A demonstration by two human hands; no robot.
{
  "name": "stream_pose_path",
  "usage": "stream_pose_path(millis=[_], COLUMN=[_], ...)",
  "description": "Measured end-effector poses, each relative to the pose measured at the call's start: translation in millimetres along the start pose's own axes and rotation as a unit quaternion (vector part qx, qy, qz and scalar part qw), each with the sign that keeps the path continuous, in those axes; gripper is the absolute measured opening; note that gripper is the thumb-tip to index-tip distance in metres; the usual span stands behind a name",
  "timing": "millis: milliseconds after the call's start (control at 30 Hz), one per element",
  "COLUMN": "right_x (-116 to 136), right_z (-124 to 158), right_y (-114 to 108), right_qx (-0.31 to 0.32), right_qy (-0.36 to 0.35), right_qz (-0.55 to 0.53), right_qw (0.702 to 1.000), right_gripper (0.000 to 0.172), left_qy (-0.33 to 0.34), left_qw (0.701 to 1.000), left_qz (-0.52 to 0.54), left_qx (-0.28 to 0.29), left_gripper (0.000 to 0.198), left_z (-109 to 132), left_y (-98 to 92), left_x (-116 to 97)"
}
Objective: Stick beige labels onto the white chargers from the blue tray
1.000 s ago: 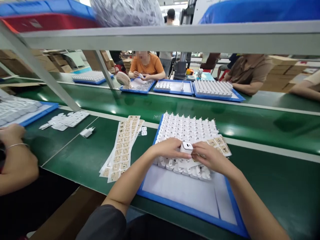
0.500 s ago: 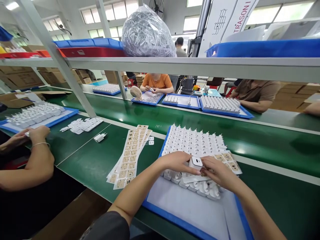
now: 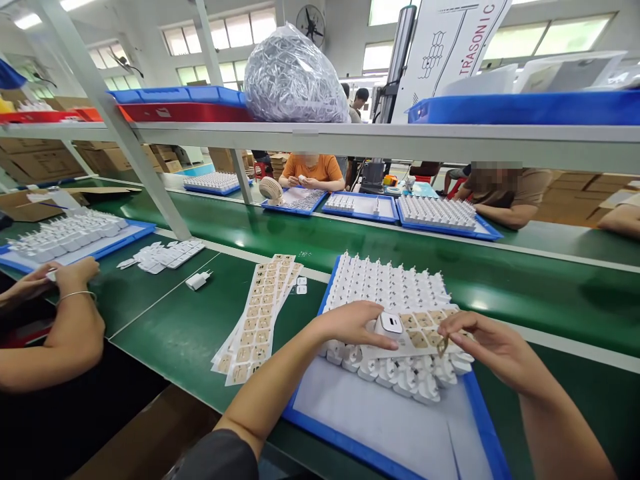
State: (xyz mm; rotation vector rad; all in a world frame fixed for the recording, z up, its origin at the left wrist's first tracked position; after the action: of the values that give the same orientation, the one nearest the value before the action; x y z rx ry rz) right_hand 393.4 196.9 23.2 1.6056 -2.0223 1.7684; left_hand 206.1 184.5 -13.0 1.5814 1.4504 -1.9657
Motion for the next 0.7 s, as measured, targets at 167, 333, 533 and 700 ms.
stream_pose_path(millis=[167,333,533,700], right_x=[36,97,161,154], right_z=[3,26,43,25], right_y=[-7,-7,17,6], right_qx=[-0.036,-0.051,-0.024,-0.069], right_qy=[-0.039,-0.081,-0.106,-0.094], right_qz=[-0.04,0.035,0.082,0.059], right_qw=[0.998,0.995,0.991,0.991], right_gripper=[0.008,0.013,0.024,0.023], left_qy=[0.069,0.042,0.092,0.129], left_qw=[0.993,0.978,0.944,0.934], left_qz=[0.075,0.118,0.248,0.294], left_qx=[-0.067,-0.169,-0.198,-0.158], left_gripper=[0.051,0.051,0.048,0.047], left_z=[11,17,22,22], left_y=[-17.7,-33.1,-25.6,-16.9], left_x=[-28,-27,-25,-12])
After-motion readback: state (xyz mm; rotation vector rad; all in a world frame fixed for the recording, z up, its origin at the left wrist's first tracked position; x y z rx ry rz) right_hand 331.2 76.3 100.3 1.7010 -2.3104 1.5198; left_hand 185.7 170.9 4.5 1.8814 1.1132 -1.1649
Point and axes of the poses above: each hand's wrist, its own z-axis away from the middle knuckle, its own y-axis out of the palm, x = y × z, the point moved 10 cm from there along -z, towards the middle knuckle, and after that the axes turned 13 degrees about z, right-handed, at the moved point
